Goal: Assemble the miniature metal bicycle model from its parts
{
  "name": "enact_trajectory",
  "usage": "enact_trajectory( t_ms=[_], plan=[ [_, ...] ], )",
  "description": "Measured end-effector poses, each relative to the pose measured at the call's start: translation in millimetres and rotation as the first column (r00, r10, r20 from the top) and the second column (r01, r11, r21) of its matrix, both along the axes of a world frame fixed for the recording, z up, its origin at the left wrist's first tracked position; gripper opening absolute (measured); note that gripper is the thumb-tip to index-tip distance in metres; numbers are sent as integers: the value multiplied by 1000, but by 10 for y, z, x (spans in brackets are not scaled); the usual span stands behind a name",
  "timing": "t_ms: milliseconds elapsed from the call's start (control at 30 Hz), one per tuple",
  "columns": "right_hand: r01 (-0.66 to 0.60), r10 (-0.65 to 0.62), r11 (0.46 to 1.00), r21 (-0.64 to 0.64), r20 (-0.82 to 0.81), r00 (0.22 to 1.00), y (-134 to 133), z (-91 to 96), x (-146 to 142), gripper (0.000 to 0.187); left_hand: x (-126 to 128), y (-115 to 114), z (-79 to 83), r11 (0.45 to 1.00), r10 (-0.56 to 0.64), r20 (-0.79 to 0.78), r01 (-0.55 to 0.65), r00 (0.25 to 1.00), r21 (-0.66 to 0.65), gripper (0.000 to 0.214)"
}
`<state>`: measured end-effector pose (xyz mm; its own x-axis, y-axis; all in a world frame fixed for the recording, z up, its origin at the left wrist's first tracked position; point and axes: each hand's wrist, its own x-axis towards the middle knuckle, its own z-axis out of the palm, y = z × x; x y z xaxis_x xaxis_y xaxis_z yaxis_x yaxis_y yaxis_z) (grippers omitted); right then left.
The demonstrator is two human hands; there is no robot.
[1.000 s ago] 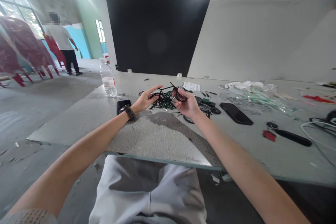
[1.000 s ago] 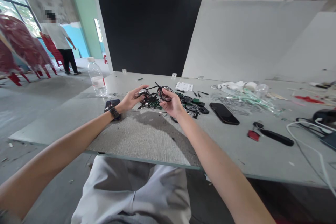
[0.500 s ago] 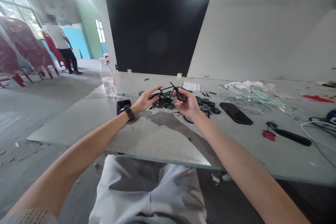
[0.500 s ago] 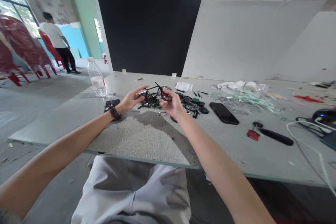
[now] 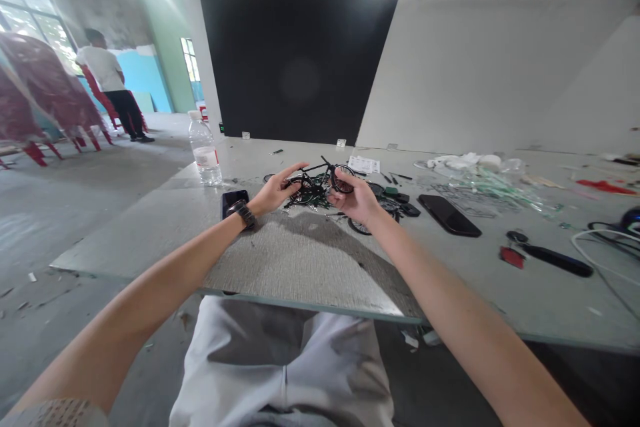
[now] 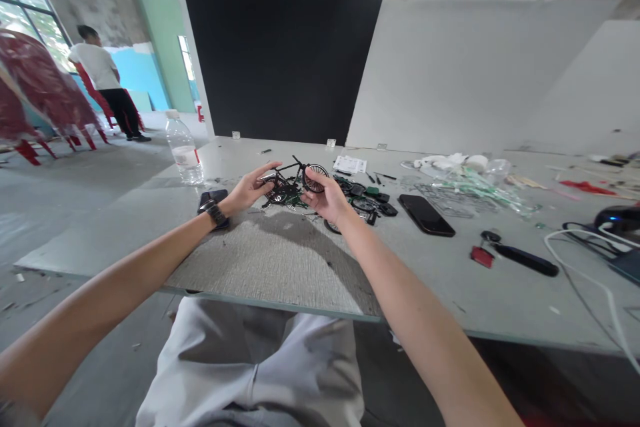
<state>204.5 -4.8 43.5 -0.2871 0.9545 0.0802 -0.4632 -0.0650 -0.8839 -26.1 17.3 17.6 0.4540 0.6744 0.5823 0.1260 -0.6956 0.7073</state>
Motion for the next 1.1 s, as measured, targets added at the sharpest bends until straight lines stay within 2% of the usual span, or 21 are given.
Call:
enact_trajectory(
  t_ms=[67,100,200,300,400,567,667,733,767,867,967,1033,1100],
  plan=[
    [116,-129,984,136,94,987,2,-10,-13,29,-1,-8,5,1000,17,-6,-17,1000,13,48],
    [177,-210,960,218,135,968,6,-18,-20,29,0,-12,7,999,25,-9,-25,1000,22,48],
    [292,-437,835,466,240,867,33,-59,-37,30,3,-18,6,999,43,-23,-43,999,19,48],
    [328,-605,695,641,274,748,66,-111,-34,30,18,-29,3,998,61,-38,-61,997,1,48],
    [336,-687,607,720,263,677,72,-139,-18,29,48,-49,-7,998,62,-48,-63,997,-25,50],
    [346,-720,567,748,246,649,3,-96,-13,26,98,-64,-39,997,27,-9,-28,1000,-77,53],
    [345,-737,541,767,235,633,-12,-77,-27,23,105,-59,-42,998,17,7,-17,1000,-65,52],
    [366,-729,554,748,223,647,7,-82,-37,23,102,-61,-36,998,28,3,-28,1000,-54,51],
    [383,-711,579,720,215,670,22,-87,-41,24,99,-64,-32,998,34,-1,-34,999,-54,51],
    [387,-583,728,566,213,784,69,-93,-42,27,87,-72,-25,997,39,-23,-40,999,-67,50],
    [326,-399,889,321,193,897,87,-71,-23,29,72,-69,-30,998,21,-34,-23,999,-64,51],
    [258,-279,954,150,137,950,80,-46,-2,30,60,-61,-33,999,-4,-35,2,999,-48,52],
    [158,-159,987,27,71,985,67,-22,24,31,48,-52,-31,999,-20,-46,19,999,-29,53]
  ],
)
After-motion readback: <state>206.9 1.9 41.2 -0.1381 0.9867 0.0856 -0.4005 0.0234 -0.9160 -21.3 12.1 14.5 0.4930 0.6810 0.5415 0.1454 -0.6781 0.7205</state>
